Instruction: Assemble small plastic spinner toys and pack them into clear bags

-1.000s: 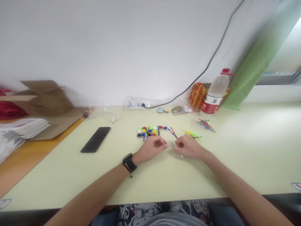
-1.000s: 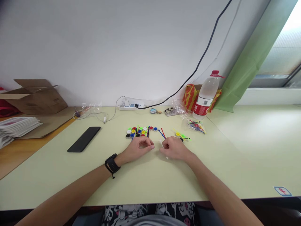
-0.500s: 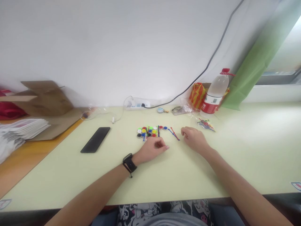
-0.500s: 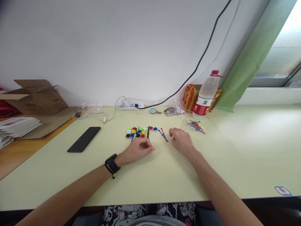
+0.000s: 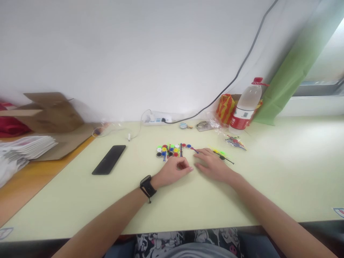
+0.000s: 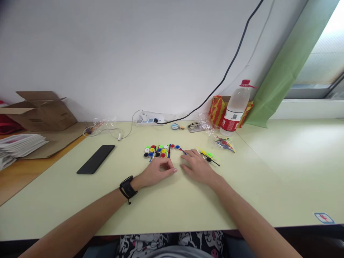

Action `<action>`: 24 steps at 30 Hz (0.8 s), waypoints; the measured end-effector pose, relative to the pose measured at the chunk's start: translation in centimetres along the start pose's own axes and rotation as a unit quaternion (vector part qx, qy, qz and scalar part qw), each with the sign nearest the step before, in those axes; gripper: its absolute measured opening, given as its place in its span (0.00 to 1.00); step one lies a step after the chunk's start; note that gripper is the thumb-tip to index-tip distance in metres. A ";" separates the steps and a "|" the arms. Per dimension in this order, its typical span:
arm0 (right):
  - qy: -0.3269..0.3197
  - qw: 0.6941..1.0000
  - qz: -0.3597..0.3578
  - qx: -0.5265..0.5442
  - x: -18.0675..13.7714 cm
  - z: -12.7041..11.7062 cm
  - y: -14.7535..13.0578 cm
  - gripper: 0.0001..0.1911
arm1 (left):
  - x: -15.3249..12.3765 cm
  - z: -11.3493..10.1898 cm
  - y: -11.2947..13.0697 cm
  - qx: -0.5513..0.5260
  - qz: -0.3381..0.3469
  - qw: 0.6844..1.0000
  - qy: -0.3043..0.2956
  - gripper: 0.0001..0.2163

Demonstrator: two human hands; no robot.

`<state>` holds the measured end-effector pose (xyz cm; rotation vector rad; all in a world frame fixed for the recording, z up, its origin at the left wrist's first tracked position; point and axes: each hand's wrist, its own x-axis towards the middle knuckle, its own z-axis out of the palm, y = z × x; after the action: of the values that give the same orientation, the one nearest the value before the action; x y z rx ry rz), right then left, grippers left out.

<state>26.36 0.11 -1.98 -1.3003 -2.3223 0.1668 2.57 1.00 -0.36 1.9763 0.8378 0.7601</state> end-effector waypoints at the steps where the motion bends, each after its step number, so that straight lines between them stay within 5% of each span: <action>1: -0.003 1.000 0.003 -0.003 0.0 0.0 0.1 0.18 | 0.0 0.0 0.0 0.000 0.000 1.000 0.000 0.12; 14: 0.016 0.998 0.034 0.057 0.3 -0.4 0.3 0.15 | 0.0 0.0 -0.1 0.002 -0.006 1.000 -0.002 0.12; 24: 0.130 0.981 0.023 0.145 0.9 -0.8 1.0 0.13 | 0.0 -0.1 0.1 0.004 -0.007 1.000 -0.010 0.12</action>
<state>27.09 1.27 -1.33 -1.1541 -1.9660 0.3176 2.49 0.97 -0.21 1.9796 0.8429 0.7290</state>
